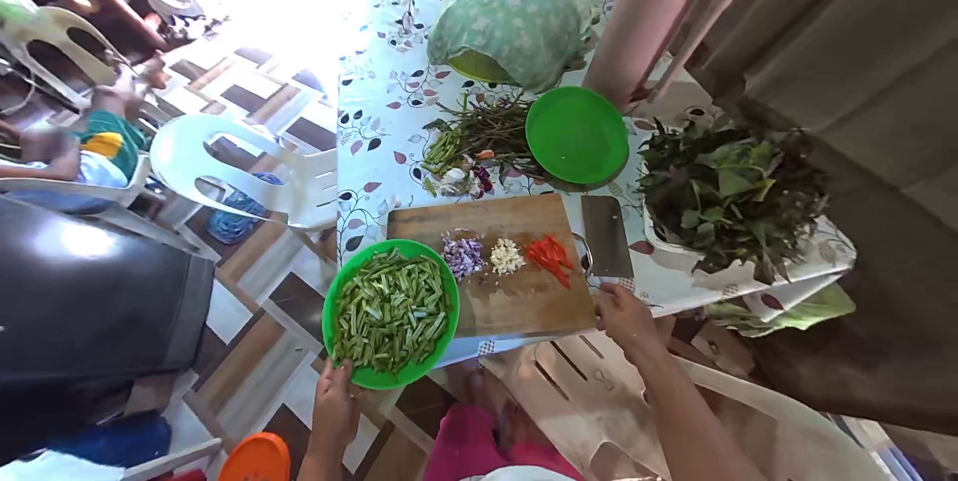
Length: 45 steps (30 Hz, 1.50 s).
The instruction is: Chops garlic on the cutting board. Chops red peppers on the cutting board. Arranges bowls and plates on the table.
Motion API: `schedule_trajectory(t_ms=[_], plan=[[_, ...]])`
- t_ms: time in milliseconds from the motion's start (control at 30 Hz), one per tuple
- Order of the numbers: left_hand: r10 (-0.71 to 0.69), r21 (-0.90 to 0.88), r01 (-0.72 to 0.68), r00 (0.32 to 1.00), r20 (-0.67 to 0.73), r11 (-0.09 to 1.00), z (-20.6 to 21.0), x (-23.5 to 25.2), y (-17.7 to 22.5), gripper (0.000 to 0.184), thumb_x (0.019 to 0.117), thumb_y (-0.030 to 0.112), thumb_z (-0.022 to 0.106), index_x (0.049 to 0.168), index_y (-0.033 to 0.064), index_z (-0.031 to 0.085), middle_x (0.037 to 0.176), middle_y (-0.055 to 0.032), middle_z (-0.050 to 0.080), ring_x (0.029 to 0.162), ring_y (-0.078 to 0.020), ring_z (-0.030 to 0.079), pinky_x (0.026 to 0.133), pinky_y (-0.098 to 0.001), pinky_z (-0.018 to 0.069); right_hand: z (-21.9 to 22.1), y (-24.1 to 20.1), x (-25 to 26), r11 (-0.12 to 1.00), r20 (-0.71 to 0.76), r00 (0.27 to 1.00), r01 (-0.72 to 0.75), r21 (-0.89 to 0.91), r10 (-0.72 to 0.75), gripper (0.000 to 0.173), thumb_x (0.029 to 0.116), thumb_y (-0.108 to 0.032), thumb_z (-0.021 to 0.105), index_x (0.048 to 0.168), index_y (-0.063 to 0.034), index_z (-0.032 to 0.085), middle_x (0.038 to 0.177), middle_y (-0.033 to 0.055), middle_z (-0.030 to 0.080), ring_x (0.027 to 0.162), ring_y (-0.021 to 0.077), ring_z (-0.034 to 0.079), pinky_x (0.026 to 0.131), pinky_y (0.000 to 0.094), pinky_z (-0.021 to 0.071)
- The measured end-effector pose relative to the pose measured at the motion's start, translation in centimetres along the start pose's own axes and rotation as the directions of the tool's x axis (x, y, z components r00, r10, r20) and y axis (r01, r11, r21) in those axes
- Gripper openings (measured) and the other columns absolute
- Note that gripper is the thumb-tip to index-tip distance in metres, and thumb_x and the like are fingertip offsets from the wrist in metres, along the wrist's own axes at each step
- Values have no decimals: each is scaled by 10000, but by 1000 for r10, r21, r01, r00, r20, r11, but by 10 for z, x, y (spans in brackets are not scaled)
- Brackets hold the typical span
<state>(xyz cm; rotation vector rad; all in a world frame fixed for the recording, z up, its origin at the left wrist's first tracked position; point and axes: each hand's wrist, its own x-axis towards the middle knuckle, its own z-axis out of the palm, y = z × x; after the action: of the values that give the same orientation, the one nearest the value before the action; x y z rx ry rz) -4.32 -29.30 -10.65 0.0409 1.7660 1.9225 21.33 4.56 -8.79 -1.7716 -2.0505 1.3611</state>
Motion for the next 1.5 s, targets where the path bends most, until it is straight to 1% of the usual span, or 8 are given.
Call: schedule_trajectory(t_ms=[300, 633, 800, 900, 1133, 1333, 1400, 1500], plan=[[-74, 18, 73, 997, 35, 997, 18, 12, -12, 323, 1090, 99, 271, 1372, 60, 425, 1000, 9, 728, 799, -76, 738, 639, -276, 636, -7, -33, 11, 988, 58, 998, 9, -152, 0, 448, 1122, -228, 392, 1482, 22, 487, 1390, 276, 597, 1308, 398, 580, 1120, 537, 428], [-208, 165, 176, 957, 202, 970, -3, 26, 3, 310, 1106, 132, 262, 1388, 73, 379, 966, 0, 742, 781, -106, 751, 669, -295, 647, 1, -62, 27, 983, -15, 991, -135, -126, 134, 424, 1117, -245, 404, 1420, 20, 541, 1385, 241, 606, 1324, 349, 573, 1119, 502, 428], [-247, 191, 192, 911, 331, 963, -20, 41, 13, 438, 1124, 292, 156, 1282, 63, 494, 989, -30, 769, 834, -141, 759, 734, -318, 647, 4, -71, 22, 972, -46, 986, -163, -168, 158, 422, 1108, -229, 421, 1448, 5, 509, 1390, 236, 604, 1318, 350, 583, 1109, 502, 446], [-250, 212, 191, 920, 300, 958, -12, 43, 21, 632, 1097, 474, 82, 1417, 42, 413, 1125, -64, 726, 940, -159, 738, 795, -346, 633, 13, -72, 14, 971, -81, 992, -110, -213, 94, 451, 1093, -221, 452, 1486, 0, 453, 1377, 245, 603, 1281, 372, 605, 1073, 512, 475], [-355, 296, 300, 923, 150, 907, 3, 47, 35, 688, 1106, 490, 38, 1427, 52, 460, 1077, -119, 716, 841, -185, 722, 668, -341, 604, 38, -61, 6, 928, -108, 993, 7, -373, -51, 440, 1094, -154, 403, 1493, 16, 474, 1496, 298, 480, 1387, 449, 486, 1135, 549, 408], [-391, 419, 326, 917, 77, 847, 1, 63, 48, 770, 1101, 522, 44, 1208, -7, 594, 820, -112, 708, 644, -186, 677, 559, -331, 561, 35, -56, -2, 966, -144, 989, -65, -251, 29, 453, 1100, -100, 356, 1526, 49, 385, 1493, 317, 476, 1374, 462, 501, 1127, 574, 412], [-351, 415, 301, 935, 47, 858, -2, 71, 55, 768, 1103, 518, 42, 1287, -7, 571, 782, -101, 694, 598, -164, 654, 538, -315, 546, 33, -56, -9, 961, -127, 990, -94, -260, 63, 470, 1101, -121, 374, 1535, 59, 375, 1486, 334, 472, 1376, 468, 494, 1135, 566, 407], [-257, 333, 226, 965, 49, 915, 1, 74, 53, 732, 1106, 496, 33, 1398, 25, 512, 997, -91, 717, 789, -130, 685, 690, -303, 562, 34, -57, -16, 935, -91, 990, -132, -330, 107, 441, 1112, -174, 379, 1455, 87, 473, 1479, 331, 476, 1387, 449, 486, 1148, 541, 395]])
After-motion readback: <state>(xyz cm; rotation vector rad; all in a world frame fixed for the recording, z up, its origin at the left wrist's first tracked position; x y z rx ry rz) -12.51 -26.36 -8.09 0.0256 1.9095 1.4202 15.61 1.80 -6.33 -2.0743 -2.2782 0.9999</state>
